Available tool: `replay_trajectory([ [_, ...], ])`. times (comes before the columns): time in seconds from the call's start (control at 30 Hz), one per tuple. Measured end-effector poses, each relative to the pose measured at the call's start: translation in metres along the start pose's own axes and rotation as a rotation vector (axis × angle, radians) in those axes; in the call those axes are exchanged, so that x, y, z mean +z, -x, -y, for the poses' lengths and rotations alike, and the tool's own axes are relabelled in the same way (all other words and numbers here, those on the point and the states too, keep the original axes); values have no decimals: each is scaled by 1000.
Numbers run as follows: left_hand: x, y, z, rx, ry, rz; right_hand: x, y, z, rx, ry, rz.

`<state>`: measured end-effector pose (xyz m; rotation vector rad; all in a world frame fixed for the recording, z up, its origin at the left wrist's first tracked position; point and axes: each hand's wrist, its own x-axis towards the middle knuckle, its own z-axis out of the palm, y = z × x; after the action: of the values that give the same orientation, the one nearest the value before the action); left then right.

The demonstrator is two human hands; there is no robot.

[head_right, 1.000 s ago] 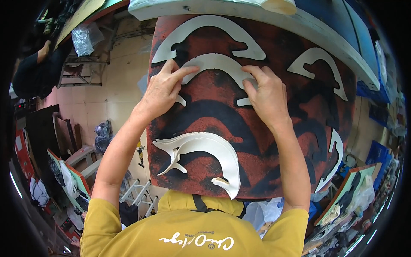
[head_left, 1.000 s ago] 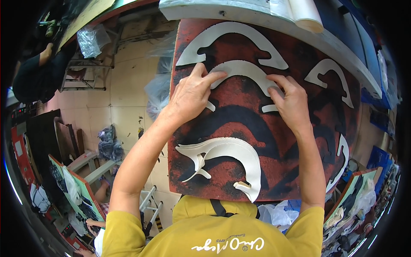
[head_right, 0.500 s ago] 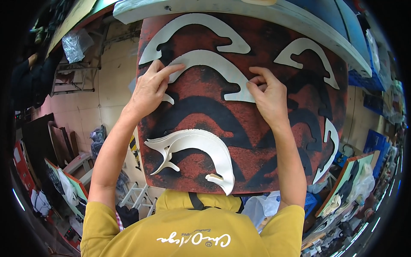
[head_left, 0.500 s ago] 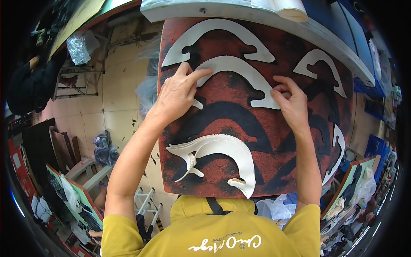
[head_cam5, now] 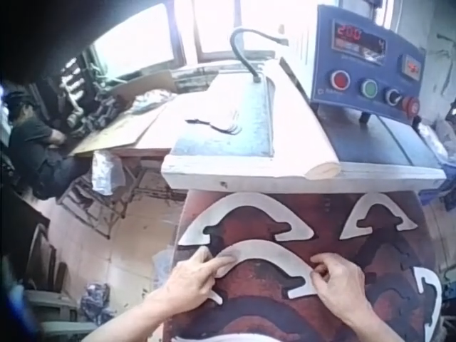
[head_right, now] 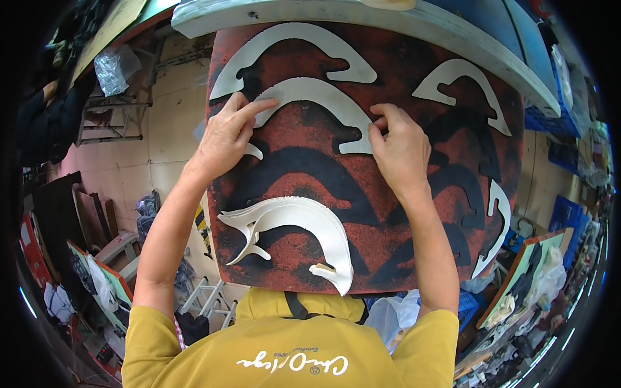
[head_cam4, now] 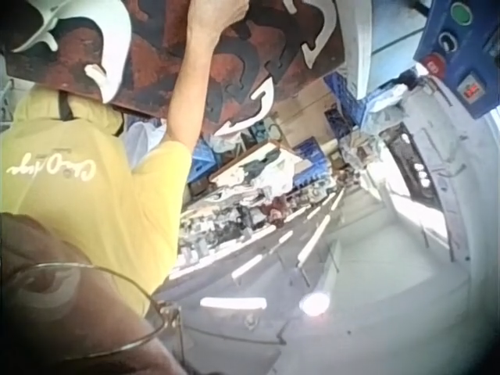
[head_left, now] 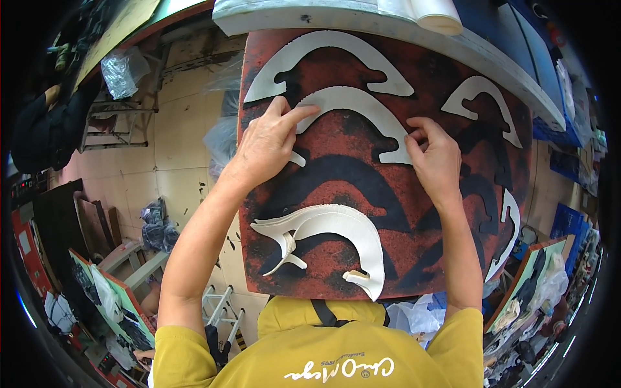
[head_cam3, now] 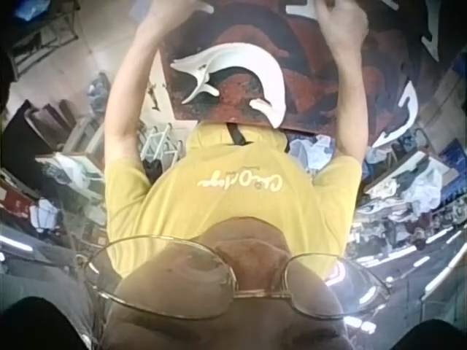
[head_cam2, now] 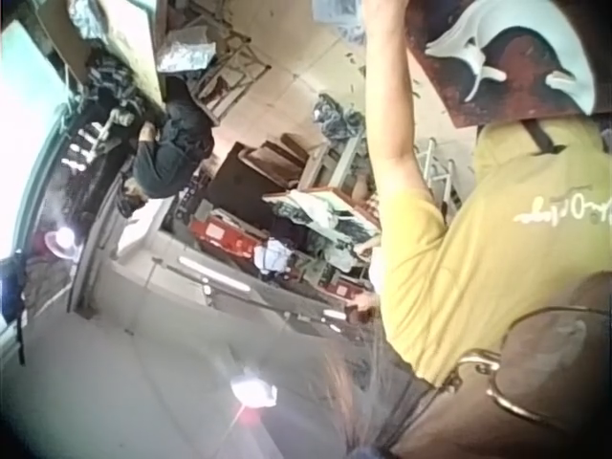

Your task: The person is sorting and aligning shoe components on a workstation.

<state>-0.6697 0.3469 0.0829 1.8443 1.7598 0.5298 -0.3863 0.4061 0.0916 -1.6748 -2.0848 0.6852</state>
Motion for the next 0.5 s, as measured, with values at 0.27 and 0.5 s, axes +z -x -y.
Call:
replay_trajectory([
  [0.27, 0, -1, 0, -7, 7, 18, 12, -23, 24, -559, 93, -67],
  [0.5, -4, -1, -2, -25, 39, 30, 44, -40, 27, -585, 41, 30],
])
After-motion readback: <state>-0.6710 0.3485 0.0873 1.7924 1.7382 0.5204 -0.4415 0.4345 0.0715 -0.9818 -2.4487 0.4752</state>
